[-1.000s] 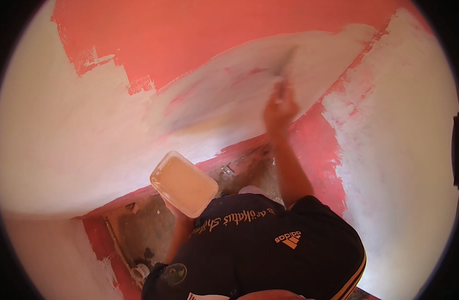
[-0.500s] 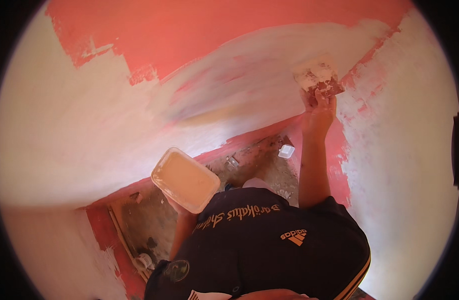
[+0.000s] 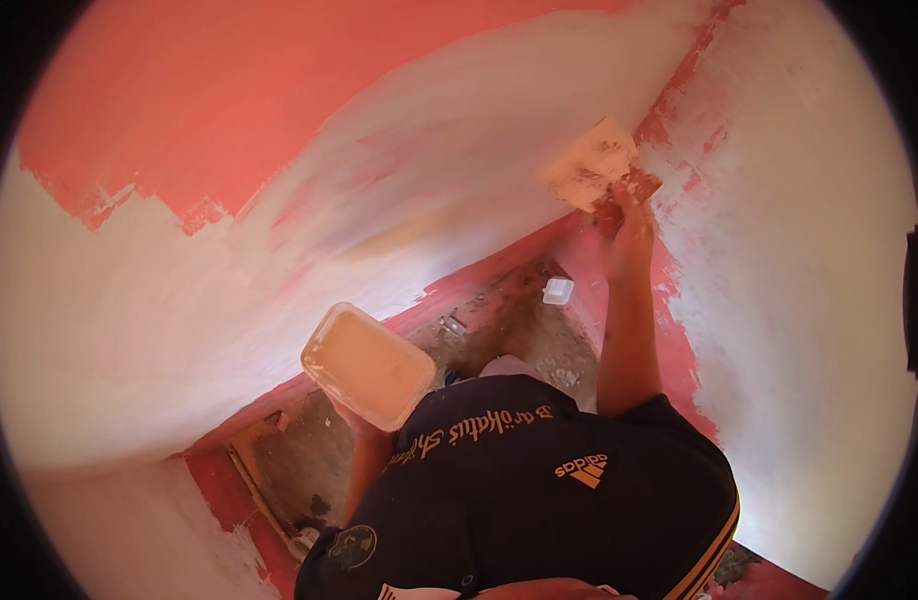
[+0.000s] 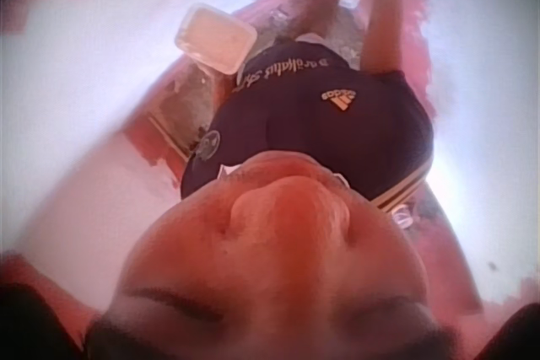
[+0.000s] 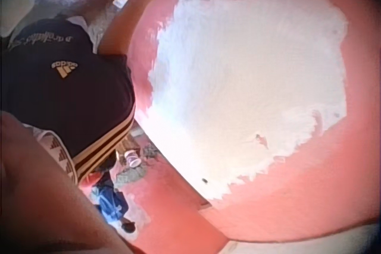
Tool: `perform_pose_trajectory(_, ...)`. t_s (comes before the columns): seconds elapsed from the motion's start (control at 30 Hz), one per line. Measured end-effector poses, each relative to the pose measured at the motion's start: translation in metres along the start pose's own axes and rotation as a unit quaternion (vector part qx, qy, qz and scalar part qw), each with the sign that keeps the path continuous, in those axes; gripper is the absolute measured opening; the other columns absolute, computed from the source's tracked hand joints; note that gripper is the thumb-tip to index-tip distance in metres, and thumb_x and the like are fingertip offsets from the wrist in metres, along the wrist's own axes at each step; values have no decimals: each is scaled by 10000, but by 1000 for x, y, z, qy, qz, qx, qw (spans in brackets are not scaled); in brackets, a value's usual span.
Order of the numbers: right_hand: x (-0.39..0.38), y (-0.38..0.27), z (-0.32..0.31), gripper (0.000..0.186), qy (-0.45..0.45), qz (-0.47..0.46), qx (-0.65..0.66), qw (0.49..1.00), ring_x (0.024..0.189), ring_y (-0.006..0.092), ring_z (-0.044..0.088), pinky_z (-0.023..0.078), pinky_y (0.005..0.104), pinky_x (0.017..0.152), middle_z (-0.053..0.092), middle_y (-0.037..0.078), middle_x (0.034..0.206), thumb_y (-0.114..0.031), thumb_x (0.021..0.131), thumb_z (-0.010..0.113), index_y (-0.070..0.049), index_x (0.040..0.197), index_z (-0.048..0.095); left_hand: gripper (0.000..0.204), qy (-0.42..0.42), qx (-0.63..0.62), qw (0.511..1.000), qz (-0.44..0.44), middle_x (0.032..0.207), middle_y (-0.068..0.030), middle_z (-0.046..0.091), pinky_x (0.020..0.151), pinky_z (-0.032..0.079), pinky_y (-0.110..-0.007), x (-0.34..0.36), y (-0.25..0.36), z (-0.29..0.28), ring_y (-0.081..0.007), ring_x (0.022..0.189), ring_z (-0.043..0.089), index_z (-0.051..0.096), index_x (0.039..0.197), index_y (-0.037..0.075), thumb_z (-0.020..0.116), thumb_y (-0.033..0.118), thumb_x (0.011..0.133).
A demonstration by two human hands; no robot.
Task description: The person applies plaster to the corner and upper section of a room using a putty knife, repeatedly taking plaster from a plastic container.
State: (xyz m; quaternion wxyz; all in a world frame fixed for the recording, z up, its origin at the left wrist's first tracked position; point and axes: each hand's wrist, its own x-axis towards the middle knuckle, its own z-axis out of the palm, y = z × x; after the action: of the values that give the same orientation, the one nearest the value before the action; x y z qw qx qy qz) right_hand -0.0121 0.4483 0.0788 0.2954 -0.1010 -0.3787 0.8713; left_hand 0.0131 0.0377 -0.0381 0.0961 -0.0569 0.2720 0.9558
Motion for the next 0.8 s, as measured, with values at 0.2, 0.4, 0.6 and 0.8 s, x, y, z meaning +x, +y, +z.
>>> perform_pose_trajectory(0.2,86,-48,-37,207,191,-206,-79,956,701,119,580,455,260,581,625,20,880,-62,902,592,-10,1102,597,617,-63,47,997,2,1331,-73,557,948,515,-442,1,-33,28,-270,1177,579,431,1423,118,320,575,1023)
perform_pose_trajectory(0.4,166,-68,-80,64,164,-216,-238,933,640,151,561,449,288,577,601,21,746,-43,882,591,-2,851,629,666,43,32,999,7,1299,-139,569,936,519,-466,-19,-61,56,-337,1148,587,428,1419,80,362,589,995)
perform_pose_trajectory(0.6,230,-82,-93,186,211,-446,-523,694,567,239,564,439,386,556,596,122,681,-133,812,649,23,731,590,670,37,38,998,19,1314,-144,560,949,512,-468,-30,-71,43,-342,1162,580,422,1426,81,363,590,995)
perform_pose_trajectory(0.8,242,-77,-77,243,169,-442,-609,637,537,236,549,441,358,562,576,132,622,-226,818,644,10,770,616,673,30,27,999,28,1329,-148,551,963,505,-471,-28,-58,33,-346,1176,573,416,1433,82,364,590,995)
